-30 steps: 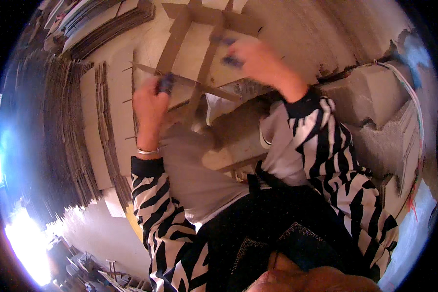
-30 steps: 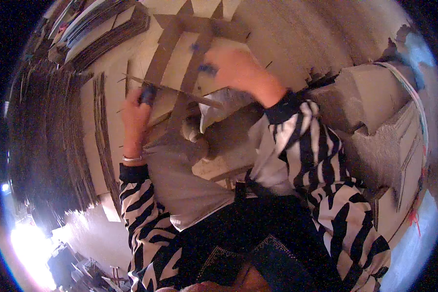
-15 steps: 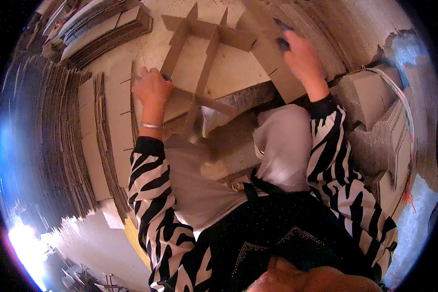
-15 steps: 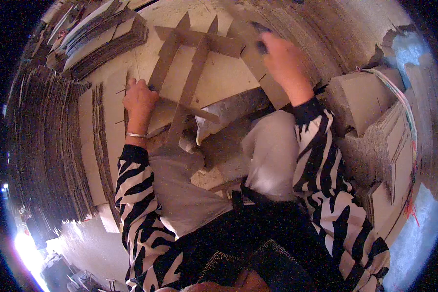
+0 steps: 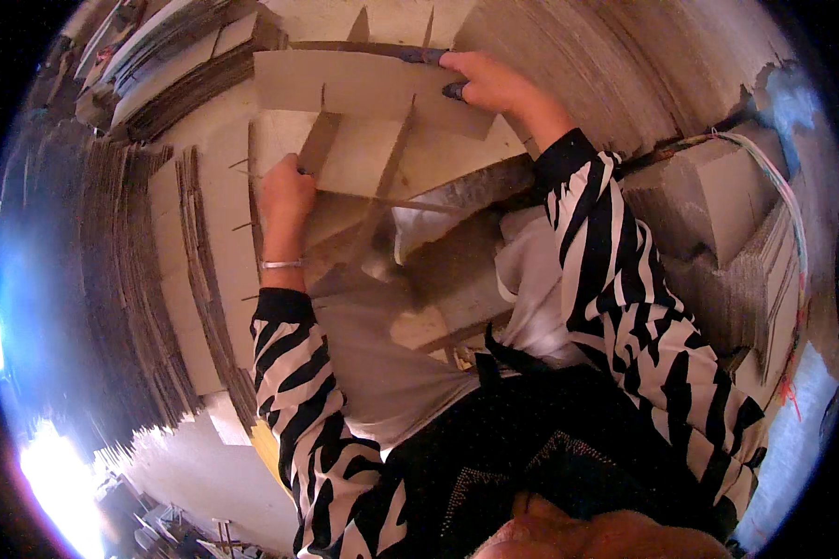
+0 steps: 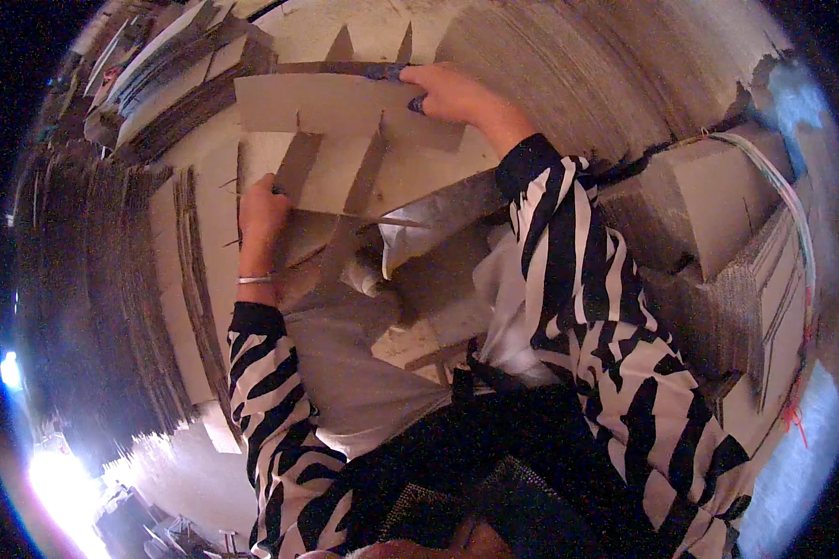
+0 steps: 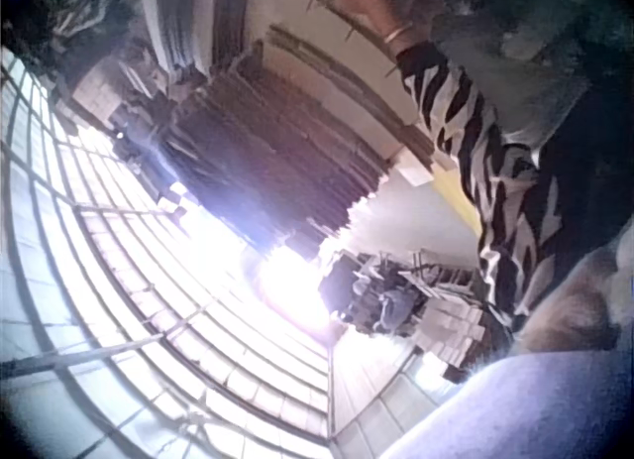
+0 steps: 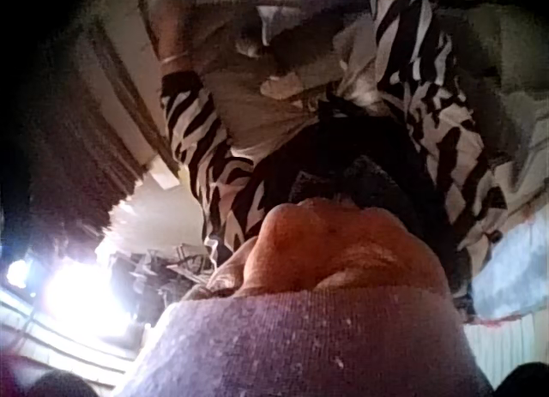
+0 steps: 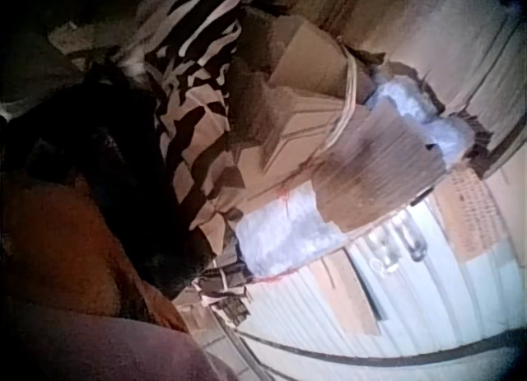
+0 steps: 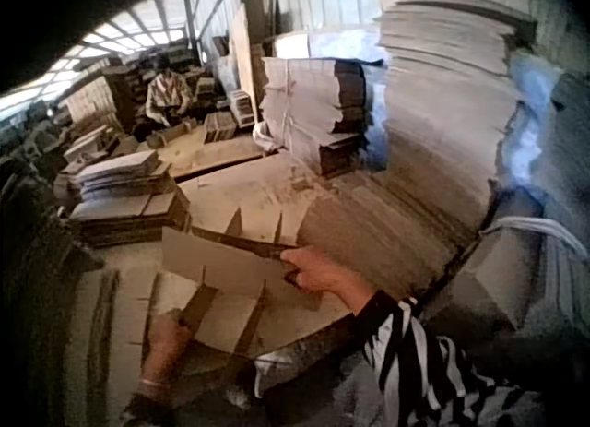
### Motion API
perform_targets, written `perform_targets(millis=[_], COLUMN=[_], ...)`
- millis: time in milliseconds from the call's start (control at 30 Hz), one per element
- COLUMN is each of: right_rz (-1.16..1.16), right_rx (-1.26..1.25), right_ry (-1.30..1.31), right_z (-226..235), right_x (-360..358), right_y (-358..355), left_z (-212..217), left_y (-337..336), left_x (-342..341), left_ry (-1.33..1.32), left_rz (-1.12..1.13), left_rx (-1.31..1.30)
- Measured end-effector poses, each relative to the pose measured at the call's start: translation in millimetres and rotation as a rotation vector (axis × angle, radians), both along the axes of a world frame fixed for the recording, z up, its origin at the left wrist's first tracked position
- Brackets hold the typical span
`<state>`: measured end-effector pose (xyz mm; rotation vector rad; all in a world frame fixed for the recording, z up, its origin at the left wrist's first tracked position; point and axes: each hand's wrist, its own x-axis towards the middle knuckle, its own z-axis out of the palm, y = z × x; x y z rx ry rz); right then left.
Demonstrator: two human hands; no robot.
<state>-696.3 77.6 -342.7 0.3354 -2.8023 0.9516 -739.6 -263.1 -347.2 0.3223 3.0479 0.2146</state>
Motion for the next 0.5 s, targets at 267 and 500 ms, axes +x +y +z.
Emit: perform_targets(millis=[267, 500], right_rz=[-0.044, -0.056], right_rx=[0.296, 0.326], right_ry=[0.063, 0.075], right_z=[-8, 0], right_x=[26, 46], right_y=[-63, -79], left_z=[-22, -19], left_y=[-16, -13], left_x=[-2, -4], left_ry=[0.023, 0.039], left_rz=[-0.006, 0.027], left_rx=[-0.032, 0.008])
